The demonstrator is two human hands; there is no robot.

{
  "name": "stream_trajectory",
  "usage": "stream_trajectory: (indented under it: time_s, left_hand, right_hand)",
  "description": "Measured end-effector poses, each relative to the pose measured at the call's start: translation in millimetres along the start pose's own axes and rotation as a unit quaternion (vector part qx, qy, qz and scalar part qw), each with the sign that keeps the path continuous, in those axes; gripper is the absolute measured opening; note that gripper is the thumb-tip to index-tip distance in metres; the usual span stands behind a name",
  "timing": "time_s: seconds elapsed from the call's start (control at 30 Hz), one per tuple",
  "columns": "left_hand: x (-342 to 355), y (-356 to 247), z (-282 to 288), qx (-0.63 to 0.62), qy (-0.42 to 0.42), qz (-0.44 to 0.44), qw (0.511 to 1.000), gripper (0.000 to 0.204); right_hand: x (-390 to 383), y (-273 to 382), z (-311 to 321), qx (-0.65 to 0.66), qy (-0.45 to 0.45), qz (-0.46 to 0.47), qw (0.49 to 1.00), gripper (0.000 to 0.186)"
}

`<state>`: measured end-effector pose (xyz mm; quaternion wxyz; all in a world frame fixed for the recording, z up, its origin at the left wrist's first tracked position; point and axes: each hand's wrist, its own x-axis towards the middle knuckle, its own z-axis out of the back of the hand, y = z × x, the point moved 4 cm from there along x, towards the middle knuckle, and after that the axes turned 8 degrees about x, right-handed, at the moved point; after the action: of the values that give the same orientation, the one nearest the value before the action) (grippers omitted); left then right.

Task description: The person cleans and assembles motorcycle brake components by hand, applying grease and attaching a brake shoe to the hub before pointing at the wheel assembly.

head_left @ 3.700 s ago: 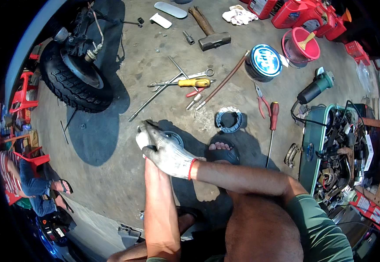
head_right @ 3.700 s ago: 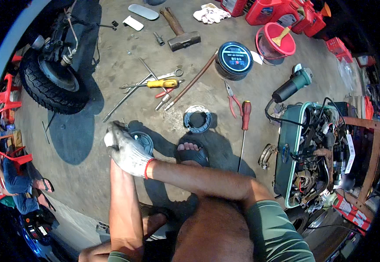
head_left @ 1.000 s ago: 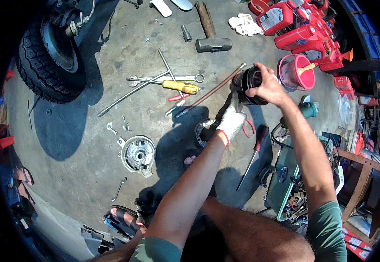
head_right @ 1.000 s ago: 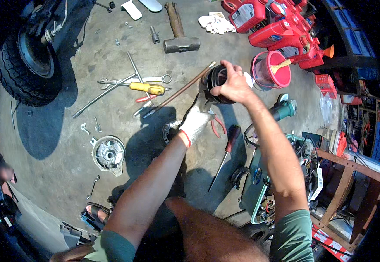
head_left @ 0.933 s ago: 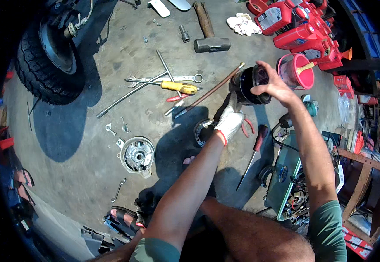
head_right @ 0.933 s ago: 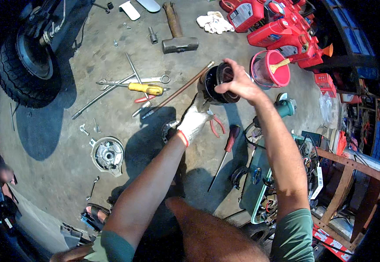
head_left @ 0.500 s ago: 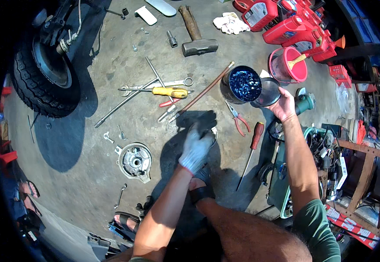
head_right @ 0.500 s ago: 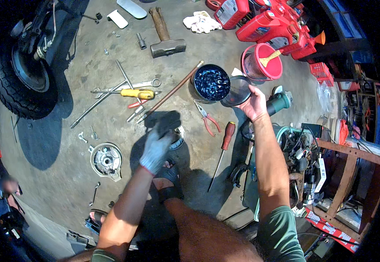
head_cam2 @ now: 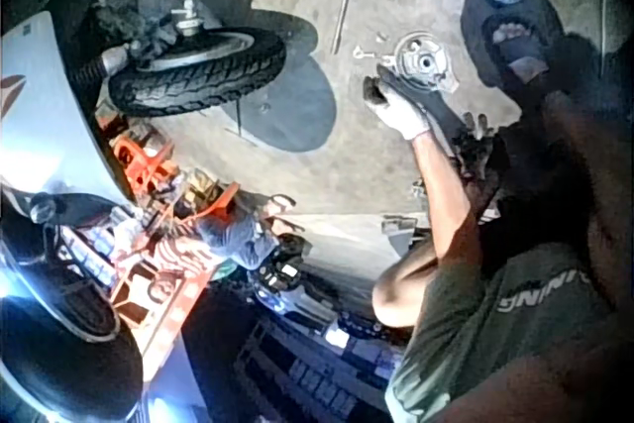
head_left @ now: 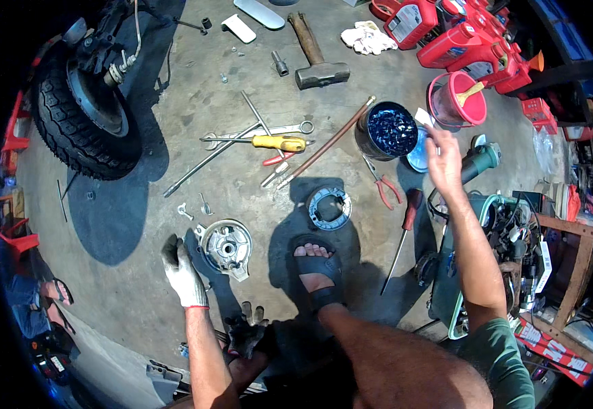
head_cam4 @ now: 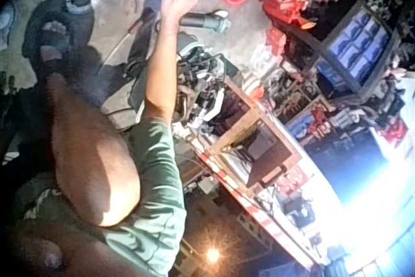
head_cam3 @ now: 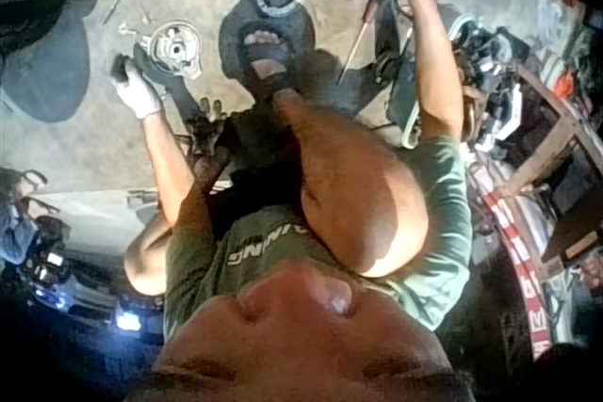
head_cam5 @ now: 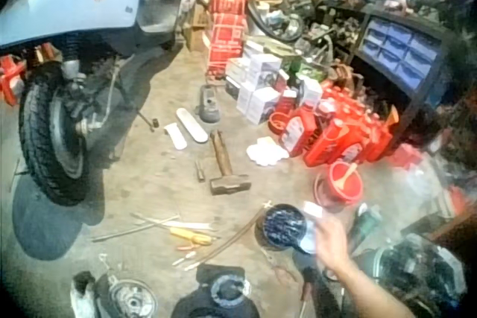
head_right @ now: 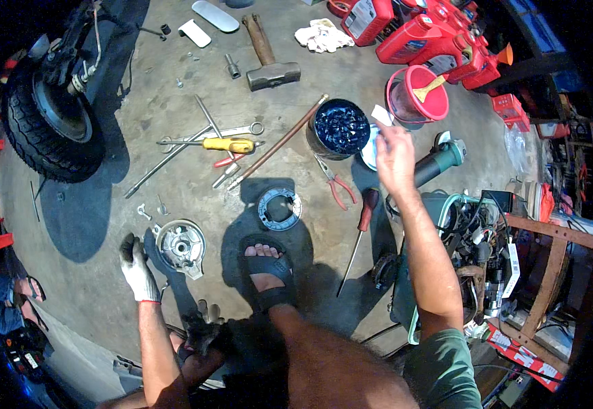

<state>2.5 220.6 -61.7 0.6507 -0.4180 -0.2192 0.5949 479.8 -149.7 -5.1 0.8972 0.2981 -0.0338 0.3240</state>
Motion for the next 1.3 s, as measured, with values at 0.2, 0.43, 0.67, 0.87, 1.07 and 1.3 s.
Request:
stream_trajectory:
  time_s: [0.2, 0.43, 0.67, 0.87, 1.07, 1.3]
  left_hand:
    - [-32, 26, -29, -0.149, 0.07, 0.125, 0.978, 0.027]
    - [-31, 21, -21, 0.041, 0.133, 0.012, 0.99, 0.033]
    - [-39, 13, -29, -0.083, 0.184, 0.108, 0.973, 0.065]
    - [-38, -7, -22, 0.006, 0.189, 0.016, 0.982, 0.041]
    - [-50, -77, -26, 0.154, 0.161, -0.114, 0.968, 0.027]
    - [-73, -121, -42, 0.162, 0.19, -0.225, 0.942, 0.024]
  right_hand:
    - [10, 49, -37, -0.161, 0.136, -0.044, 0.977, 0.036]
    - [15, 40, -56, -0.197, 0.15, -0.009, 0.969, 0.036]
    - [16, 37, -56, -0.168, 0.176, -0.03, 0.969, 0.032]
    - [14, 92, -32, 0.11, 0.079, -0.06, 0.989, 0.022]
    - [-37, 209, -59, 0.33, 0.263, -0.09, 0.902, 0.022]
    - [-76, 243, -95, 0.336, 0.272, 0.028, 0.901, 0.031]
